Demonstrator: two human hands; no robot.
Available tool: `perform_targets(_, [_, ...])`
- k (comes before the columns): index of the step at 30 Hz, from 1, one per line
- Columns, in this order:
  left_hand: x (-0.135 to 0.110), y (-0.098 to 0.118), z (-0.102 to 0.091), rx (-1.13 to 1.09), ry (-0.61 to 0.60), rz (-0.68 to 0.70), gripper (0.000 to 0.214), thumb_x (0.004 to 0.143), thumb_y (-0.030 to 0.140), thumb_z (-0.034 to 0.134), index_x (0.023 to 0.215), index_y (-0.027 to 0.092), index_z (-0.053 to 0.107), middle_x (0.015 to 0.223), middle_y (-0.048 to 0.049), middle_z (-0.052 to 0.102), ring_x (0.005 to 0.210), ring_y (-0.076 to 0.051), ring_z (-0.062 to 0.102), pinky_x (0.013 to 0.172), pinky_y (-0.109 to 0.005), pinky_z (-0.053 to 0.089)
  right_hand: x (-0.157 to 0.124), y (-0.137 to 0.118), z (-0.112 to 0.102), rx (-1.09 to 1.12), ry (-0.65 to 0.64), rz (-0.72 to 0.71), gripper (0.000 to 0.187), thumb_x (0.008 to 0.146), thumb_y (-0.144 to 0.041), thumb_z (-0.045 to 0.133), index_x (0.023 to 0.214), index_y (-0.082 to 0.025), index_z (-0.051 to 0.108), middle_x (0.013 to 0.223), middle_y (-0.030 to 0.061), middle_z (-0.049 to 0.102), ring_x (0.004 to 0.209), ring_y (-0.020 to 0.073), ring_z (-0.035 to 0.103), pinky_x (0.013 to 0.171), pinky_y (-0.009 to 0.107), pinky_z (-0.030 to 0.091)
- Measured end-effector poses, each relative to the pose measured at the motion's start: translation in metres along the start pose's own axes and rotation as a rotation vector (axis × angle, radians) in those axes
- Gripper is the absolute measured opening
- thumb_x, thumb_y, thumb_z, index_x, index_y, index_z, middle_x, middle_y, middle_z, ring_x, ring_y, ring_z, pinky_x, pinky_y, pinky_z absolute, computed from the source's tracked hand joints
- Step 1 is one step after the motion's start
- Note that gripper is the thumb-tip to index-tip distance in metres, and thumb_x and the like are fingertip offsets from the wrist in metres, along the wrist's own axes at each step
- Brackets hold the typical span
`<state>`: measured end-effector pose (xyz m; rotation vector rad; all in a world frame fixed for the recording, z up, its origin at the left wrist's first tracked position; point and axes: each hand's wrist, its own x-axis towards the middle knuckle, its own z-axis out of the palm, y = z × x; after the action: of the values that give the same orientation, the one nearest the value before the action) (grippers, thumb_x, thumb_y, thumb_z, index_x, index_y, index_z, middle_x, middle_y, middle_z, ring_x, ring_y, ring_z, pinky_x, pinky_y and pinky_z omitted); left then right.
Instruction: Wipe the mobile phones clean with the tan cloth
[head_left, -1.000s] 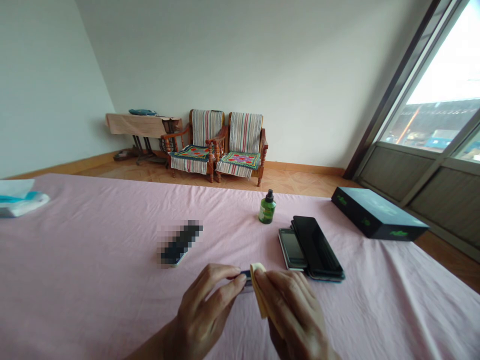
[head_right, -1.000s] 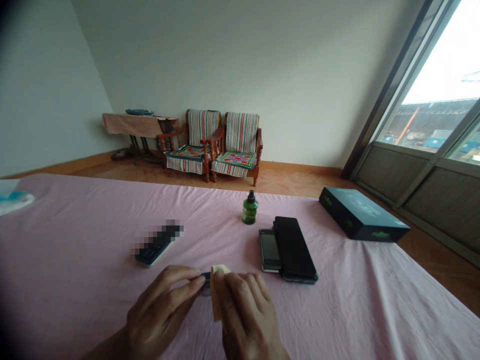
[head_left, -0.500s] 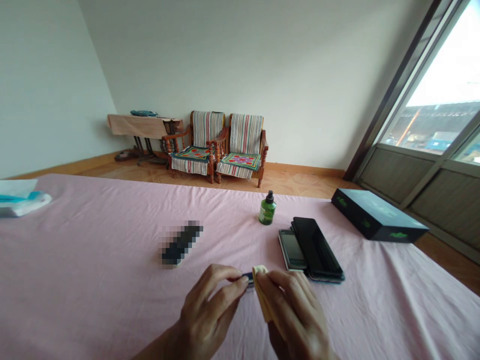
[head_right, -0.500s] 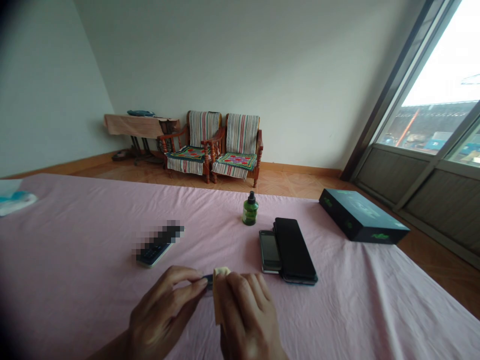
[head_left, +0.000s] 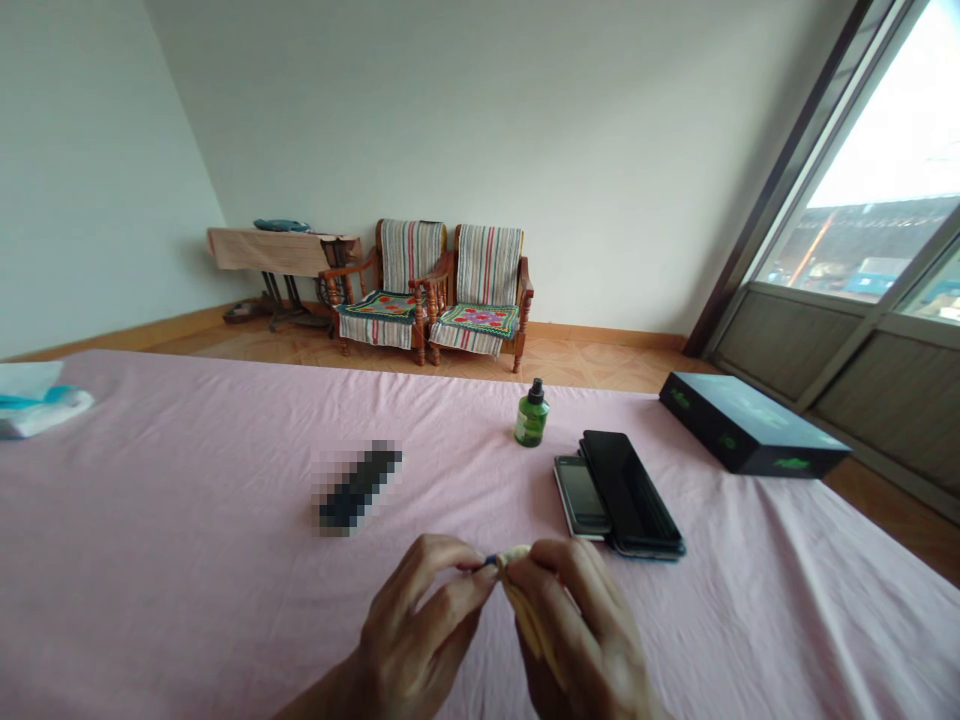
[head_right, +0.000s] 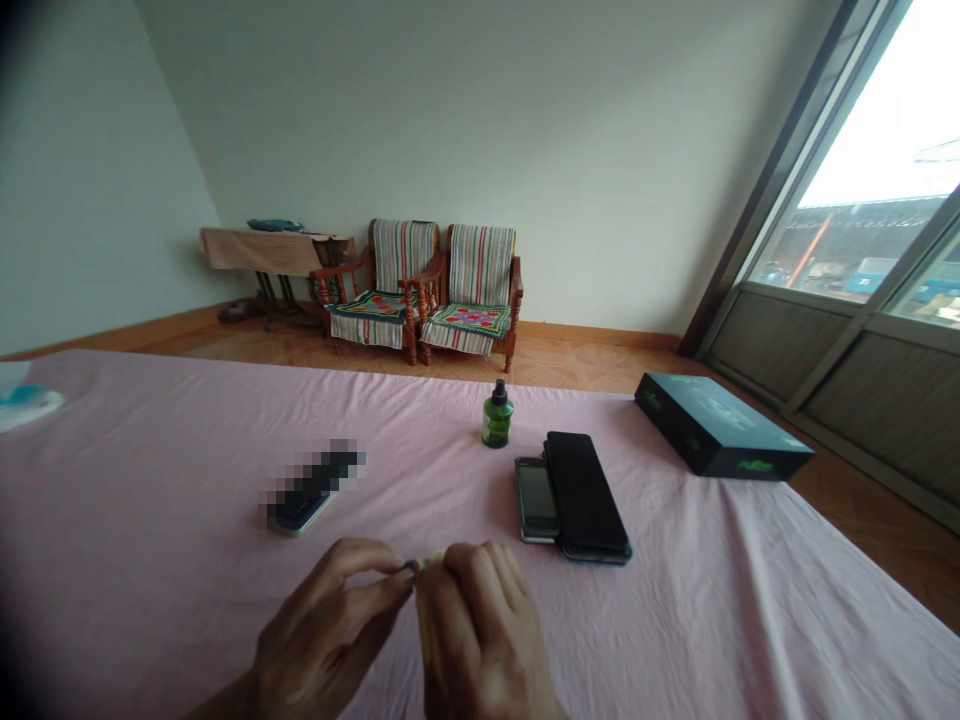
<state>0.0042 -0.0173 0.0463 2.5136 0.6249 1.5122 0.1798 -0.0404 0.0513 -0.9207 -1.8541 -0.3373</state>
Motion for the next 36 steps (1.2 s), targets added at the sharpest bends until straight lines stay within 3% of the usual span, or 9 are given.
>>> perform_targets(7, [-0.006,-0.008,0.008,-0.001,-0.057,-0.041,0.03,0.086,-0.008,0.05,0.105,0.012,0.061,0.098,-0.0092,0.059,0.097,-0.019,0.059,0.085,-0.029,0.054,-0.011,0.005,0.006,0.102,-0.11,0.154,0.018,0.087,-0.006,0.048,0.09,-0.016,0.061,0.079,0.0062,0.055,0.068,0.0154,0.056,0.059,0.025,0.05])
perform_targets(12, [-0.003,-0.011,0.008,0.048,0.009,-0.078,0.027,0.087,-0.003,0.052,0.104,0.015,0.062,0.09,-0.0071,0.062,0.091,-0.019,0.062,0.079,-0.028,0.056,-0.015,0.011,0.004,0.165,-0.087,0.236,0.021,0.087,-0.007,0.047,0.097,-0.017,0.062,0.084,0.0067,0.056,0.073,0.0151,0.061,0.063,0.024,0.053])
perform_targets(17, [0.004,-0.005,0.006,0.063,0.069,-0.09,0.024,0.085,-0.002,0.056,0.1,0.014,0.064,0.088,-0.0069,0.064,0.088,-0.018,0.064,0.078,-0.027,0.057,-0.019,0.013,0.003,0.131,-0.056,0.212,0.024,0.086,-0.005,0.048,0.103,-0.016,0.062,0.087,0.0086,0.057,0.076,0.0161,0.063,0.065,0.024,0.055])
perform_targets(25, [0.007,0.001,0.005,0.041,0.095,-0.102,0.026,0.087,0.004,0.055,0.112,0.014,0.058,0.09,-0.0071,0.067,0.086,-0.017,0.066,0.077,-0.024,0.057,-0.014,-0.013,0.014,0.129,-0.003,0.047,0.026,0.092,-0.012,0.046,0.115,-0.013,0.06,0.089,0.0117,0.063,0.075,0.0177,0.063,0.063,0.027,0.056])
perform_targets(28, [0.006,0.0,0.006,0.044,0.109,-0.134,0.03,0.087,0.006,0.055,0.116,0.014,0.055,0.09,-0.006,0.066,0.084,-0.016,0.066,0.079,-0.024,0.056,-0.012,-0.008,0.008,0.115,-0.042,0.004,0.027,0.09,-0.01,0.05,0.115,-0.011,0.06,0.088,0.0118,0.064,0.076,0.0183,0.064,0.064,0.026,0.057])
perform_targets(31, [0.005,0.0,0.009,0.039,0.123,-0.149,0.033,0.086,0.003,0.056,0.117,0.015,0.054,0.087,-0.004,0.066,0.083,-0.015,0.066,0.082,-0.025,0.055,-0.014,0.003,0.003,0.097,-0.082,0.054,0.031,0.088,-0.005,0.049,0.116,-0.011,0.06,0.088,0.0116,0.063,0.077,0.018,0.065,0.065,0.025,0.057])
perform_targets(33, [0.005,-0.001,0.009,0.029,0.123,-0.154,0.034,0.085,0.002,0.056,0.117,0.015,0.054,0.087,-0.0039,0.065,0.084,-0.015,0.066,0.083,-0.025,0.055,-0.013,0.005,0.003,0.08,-0.048,0.067,0.032,0.089,-0.005,0.045,0.118,-0.011,0.059,0.087,0.0119,0.063,0.076,0.0177,0.064,0.063,0.025,0.057])
perform_targets(36, [0.004,-0.002,0.008,0.019,0.107,-0.151,0.035,0.086,0.004,0.057,0.119,0.014,0.053,0.09,-0.005,0.065,0.085,-0.015,0.065,0.083,-0.024,0.055,-0.007,-0.001,0.004,0.074,0.039,-0.06,0.028,0.093,-0.009,0.042,0.114,-0.008,0.06,0.083,0.0125,0.064,0.072,0.0186,0.063,0.061,0.027,0.056])
